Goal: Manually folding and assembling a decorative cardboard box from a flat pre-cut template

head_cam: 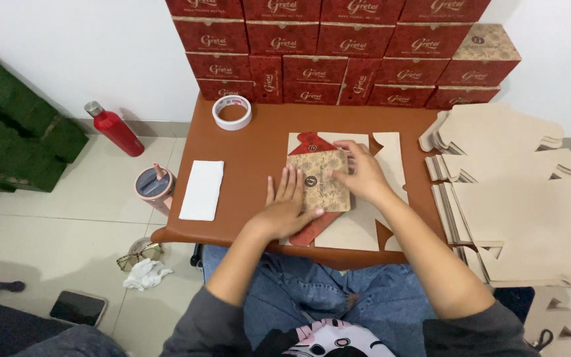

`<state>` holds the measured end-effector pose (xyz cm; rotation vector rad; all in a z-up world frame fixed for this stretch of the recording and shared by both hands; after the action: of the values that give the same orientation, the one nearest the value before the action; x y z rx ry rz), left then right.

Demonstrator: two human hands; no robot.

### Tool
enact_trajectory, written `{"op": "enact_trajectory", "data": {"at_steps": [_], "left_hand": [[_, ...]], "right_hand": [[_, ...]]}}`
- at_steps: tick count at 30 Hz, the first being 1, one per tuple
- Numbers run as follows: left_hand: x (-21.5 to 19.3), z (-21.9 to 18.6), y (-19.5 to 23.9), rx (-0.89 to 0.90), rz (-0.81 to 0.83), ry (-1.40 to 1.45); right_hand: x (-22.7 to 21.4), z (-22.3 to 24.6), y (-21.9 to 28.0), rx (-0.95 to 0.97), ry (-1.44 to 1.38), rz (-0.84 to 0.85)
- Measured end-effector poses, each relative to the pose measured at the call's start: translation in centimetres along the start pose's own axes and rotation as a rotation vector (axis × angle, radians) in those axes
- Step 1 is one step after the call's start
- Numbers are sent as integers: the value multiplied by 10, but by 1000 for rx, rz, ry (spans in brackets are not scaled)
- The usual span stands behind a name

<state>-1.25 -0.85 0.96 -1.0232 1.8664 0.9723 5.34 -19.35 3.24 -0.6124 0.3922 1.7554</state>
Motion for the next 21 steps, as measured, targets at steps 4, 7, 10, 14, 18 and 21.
{"op": "enact_trajectory", "data": {"at_steps": [4,7,10,14,18,21], "left_hand": [[-29,-15,70,85,-134,517],[-47,-5,108,-22,-435,766],[-42,38,117,-225,-683,872],[-42,67,137,-294,-819,702],[-32,69,137,-218,-643,122],[-21,70,134,-165,-578,17]], "right_hand": [[-8,51,-6,-121,-481,-50],[23,102,-3,-182,-736,131],[79,124,9,-175,-572,305],[115,142,52,-95,-98,484],[144,123,64,-257,332,501],[111,137,77,-283,243,505]]}}
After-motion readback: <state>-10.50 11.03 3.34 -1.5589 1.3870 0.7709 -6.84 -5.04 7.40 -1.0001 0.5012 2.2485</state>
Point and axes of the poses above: each hand's wrist, its own y-axis away from the middle knuckle, its own x-axis out of the palm, z = x × y, the point moved 5 cm from there along -y, towards the middle knuckle, and after that the axes turned 1 degree about z, right-handed, at the moved point
